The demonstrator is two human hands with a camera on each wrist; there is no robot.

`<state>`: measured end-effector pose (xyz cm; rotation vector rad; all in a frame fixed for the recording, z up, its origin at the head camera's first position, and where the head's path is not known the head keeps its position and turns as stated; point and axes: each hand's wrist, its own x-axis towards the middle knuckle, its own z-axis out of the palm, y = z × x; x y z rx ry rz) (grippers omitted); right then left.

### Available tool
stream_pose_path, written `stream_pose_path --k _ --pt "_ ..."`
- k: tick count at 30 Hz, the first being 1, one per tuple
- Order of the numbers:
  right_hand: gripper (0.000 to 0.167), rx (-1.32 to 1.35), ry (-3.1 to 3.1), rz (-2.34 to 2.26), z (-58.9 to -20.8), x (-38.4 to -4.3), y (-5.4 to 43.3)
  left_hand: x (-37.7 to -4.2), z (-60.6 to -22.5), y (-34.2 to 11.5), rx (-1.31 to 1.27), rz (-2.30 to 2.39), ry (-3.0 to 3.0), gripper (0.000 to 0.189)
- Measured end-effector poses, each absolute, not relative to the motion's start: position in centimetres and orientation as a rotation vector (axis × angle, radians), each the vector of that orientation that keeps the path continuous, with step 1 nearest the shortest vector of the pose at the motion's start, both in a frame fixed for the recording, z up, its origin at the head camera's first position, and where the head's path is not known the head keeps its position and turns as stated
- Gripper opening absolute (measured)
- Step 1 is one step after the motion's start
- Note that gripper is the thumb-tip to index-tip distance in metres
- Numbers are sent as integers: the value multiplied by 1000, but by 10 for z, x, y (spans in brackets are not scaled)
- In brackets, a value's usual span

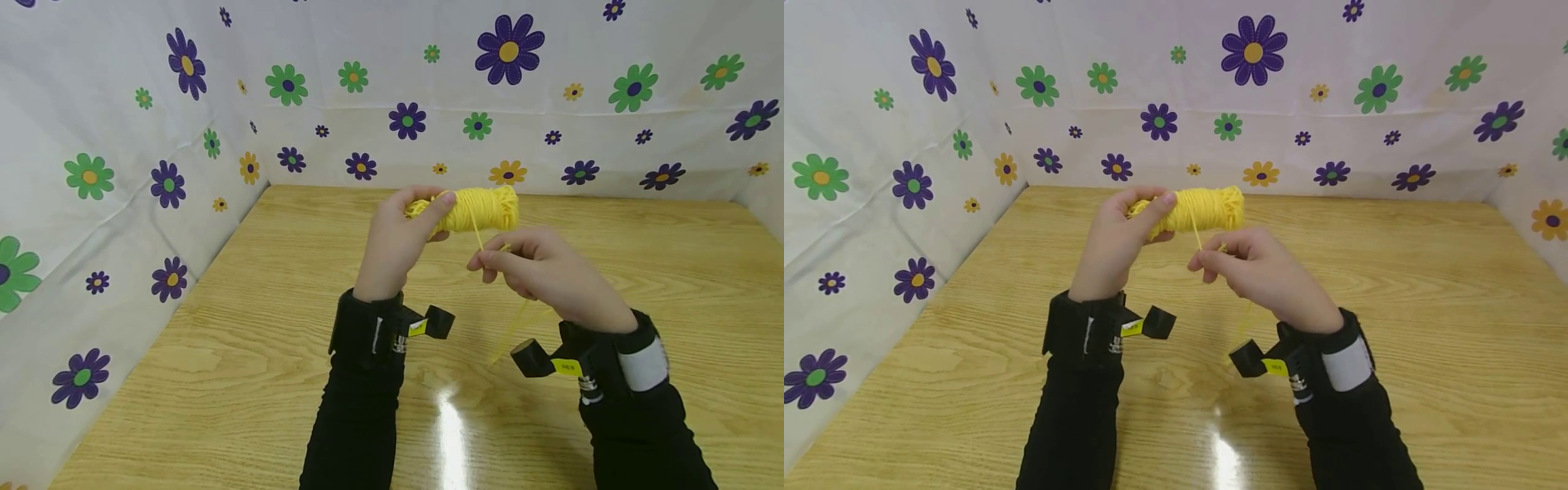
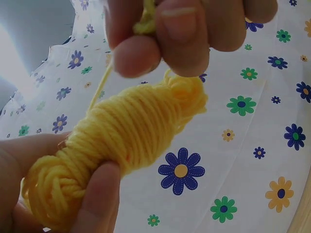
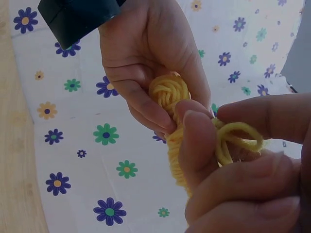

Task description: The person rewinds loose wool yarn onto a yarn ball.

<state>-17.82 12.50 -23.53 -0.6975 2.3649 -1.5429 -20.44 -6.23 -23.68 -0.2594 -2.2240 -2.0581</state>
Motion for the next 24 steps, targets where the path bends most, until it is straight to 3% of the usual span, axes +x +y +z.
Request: stream_pose_path --k 24 --pt "28 -751 2275 -1506 -240 -182 121 -205 -232 -69 -304 -2469 -1818 29"
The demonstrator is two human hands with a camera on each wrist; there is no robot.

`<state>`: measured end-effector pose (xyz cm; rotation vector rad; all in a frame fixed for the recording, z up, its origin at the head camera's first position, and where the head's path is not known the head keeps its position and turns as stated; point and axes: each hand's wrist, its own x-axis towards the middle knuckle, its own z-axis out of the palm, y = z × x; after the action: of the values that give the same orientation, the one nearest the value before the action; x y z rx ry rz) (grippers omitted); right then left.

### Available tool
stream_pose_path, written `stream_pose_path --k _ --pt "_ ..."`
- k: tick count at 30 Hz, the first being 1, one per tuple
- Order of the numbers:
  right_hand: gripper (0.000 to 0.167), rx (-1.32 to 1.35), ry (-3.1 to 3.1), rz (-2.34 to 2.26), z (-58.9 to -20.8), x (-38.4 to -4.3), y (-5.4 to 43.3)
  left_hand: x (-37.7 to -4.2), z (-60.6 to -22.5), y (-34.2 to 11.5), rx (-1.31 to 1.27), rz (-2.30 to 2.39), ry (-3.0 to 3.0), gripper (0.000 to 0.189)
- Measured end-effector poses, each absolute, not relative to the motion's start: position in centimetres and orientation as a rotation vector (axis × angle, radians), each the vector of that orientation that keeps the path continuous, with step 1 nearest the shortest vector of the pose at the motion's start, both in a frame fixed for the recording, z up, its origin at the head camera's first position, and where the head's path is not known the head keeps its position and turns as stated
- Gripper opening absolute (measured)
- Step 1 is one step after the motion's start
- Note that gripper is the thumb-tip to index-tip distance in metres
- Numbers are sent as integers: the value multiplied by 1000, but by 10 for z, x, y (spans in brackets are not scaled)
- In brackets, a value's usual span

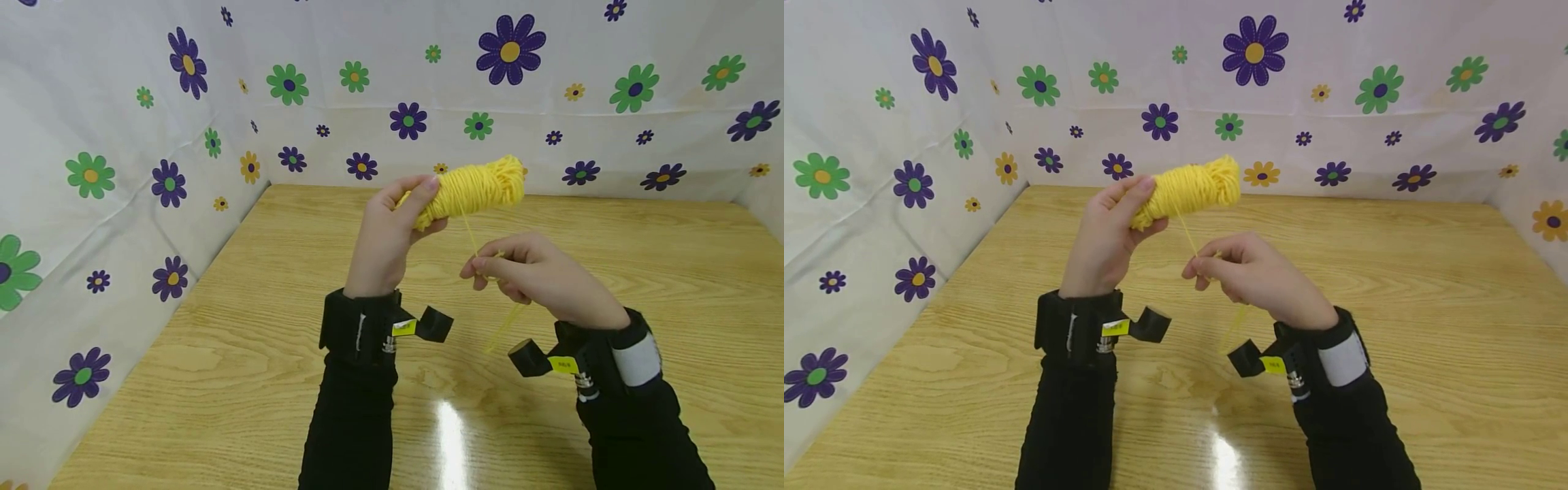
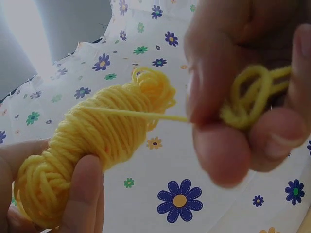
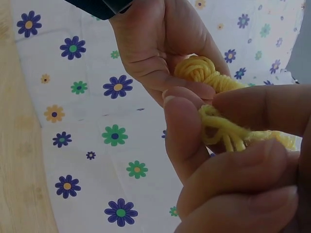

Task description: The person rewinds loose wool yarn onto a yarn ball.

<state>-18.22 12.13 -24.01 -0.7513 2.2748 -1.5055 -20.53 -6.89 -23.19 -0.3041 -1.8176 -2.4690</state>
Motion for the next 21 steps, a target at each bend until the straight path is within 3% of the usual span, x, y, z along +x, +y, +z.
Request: stream_pose_path --k 12,21 --pt "28 -764 2279 -1437 -244 -190 123 -200 -228 -72 -498 -2711 -1784 29" --pt "30 -834 2236 -1506 -249 -192 136 -197 -226 -73 -708 -2592 -2135 27"
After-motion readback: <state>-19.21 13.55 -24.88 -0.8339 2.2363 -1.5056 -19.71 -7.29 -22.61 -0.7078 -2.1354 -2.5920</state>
